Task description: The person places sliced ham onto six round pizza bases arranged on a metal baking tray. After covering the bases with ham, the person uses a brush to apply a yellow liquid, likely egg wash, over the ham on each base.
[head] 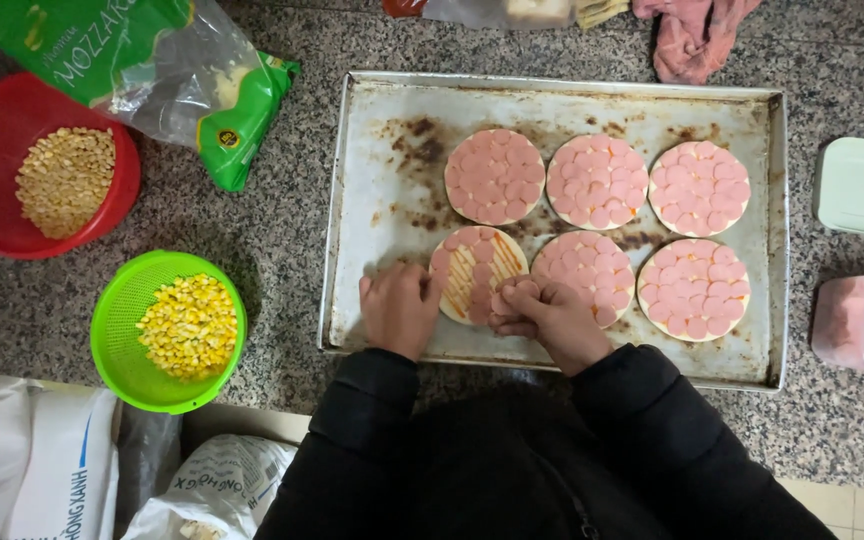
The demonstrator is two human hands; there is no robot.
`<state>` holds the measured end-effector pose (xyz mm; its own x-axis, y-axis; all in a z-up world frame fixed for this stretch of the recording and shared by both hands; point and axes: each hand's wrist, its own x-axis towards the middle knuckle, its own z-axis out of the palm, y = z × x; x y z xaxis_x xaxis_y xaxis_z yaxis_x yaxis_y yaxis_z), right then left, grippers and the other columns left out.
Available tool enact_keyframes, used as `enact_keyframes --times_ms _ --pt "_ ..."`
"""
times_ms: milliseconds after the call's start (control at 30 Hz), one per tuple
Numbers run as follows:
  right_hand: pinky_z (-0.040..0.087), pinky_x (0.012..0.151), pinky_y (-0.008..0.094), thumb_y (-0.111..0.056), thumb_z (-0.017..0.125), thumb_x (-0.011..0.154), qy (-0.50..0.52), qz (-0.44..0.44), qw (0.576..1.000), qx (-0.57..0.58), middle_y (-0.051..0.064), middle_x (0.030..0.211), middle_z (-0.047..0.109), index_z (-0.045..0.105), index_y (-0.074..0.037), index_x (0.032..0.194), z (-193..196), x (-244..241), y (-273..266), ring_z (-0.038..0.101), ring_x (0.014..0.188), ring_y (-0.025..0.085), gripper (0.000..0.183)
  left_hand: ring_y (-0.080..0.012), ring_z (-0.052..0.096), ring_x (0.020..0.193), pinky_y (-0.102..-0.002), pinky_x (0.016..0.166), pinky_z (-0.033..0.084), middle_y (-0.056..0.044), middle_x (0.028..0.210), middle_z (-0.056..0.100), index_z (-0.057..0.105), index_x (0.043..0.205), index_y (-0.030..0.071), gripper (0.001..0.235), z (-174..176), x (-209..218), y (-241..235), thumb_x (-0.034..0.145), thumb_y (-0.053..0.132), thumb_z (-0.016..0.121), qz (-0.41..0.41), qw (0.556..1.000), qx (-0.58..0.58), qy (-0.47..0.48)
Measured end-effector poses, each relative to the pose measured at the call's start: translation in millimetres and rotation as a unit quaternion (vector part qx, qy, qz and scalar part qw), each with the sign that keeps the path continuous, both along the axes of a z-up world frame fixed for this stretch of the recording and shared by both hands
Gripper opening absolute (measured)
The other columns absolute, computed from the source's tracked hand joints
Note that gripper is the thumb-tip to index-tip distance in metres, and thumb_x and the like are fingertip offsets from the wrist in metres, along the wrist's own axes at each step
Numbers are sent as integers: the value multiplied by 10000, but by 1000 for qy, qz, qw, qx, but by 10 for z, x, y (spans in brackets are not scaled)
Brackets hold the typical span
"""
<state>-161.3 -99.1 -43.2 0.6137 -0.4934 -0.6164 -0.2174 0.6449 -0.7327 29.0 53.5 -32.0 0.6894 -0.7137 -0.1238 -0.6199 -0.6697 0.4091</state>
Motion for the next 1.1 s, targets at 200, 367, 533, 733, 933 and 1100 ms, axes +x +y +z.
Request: enact_keyframes --times_ms 200,367,533,733,933,1100 --pt "740 873 572 -140 696 1116 16 -17 1000 2 199 948 724 768 116 1293 373 75 6 864 900 447 320 -231 722 866 -436 949 431 14 825 670 747 951 176 267 77 -12 -10 1114 374 673 7 1000 12 4" --pt "735 885 546 -105 670 1106 24 -18 999 20 181 978 702 757 119 1315 542 108 20 862 938 444 318 -283 740 889 -455 923 461 -30 865 701 756 983 158 259 226 -47 48 1106 378 696 10 1000 -27 6" --pt "726 918 578 -36 675 1070 23 -11 1000 15 239 1067 716 750 152 1307 475 156 68 850 950 455 311 -336 786 946 -441 870 576 -60 903 747 778 1052 180 188 325 -246 41 1088 360 737 -40 986 -139 84" --pt "727 918 626 -18 695 1053 11 20 1000 -10 193 929 707 735 111 1408 396 131 110 848 916 434 380 -341 775 937 -403 884 616 -81 922 710 802 1133 93 227 667 -387 -17 1135 296 701 -128 963 -200 130" --pt "737 894 613 3 705 1040 -7 10 1000 0 159 873 708 743 101 1398 413 144 138 851 883 392 373 -318 760 874 -422 836 629 -59 862 685 797 1062 147 208 586 -383 15 1039 352 824 -83 967 -221 97" --pt "728 917 601 -44 735 1050 6 -2 1000 26 168 916 729 753 110 1284 -99 74 143 848 930 389 281 -349 757 855 -439 836 631 -78 839 696 810 1016 114 148 618 -388 28 1074 247 783 -73 961 -244 105"
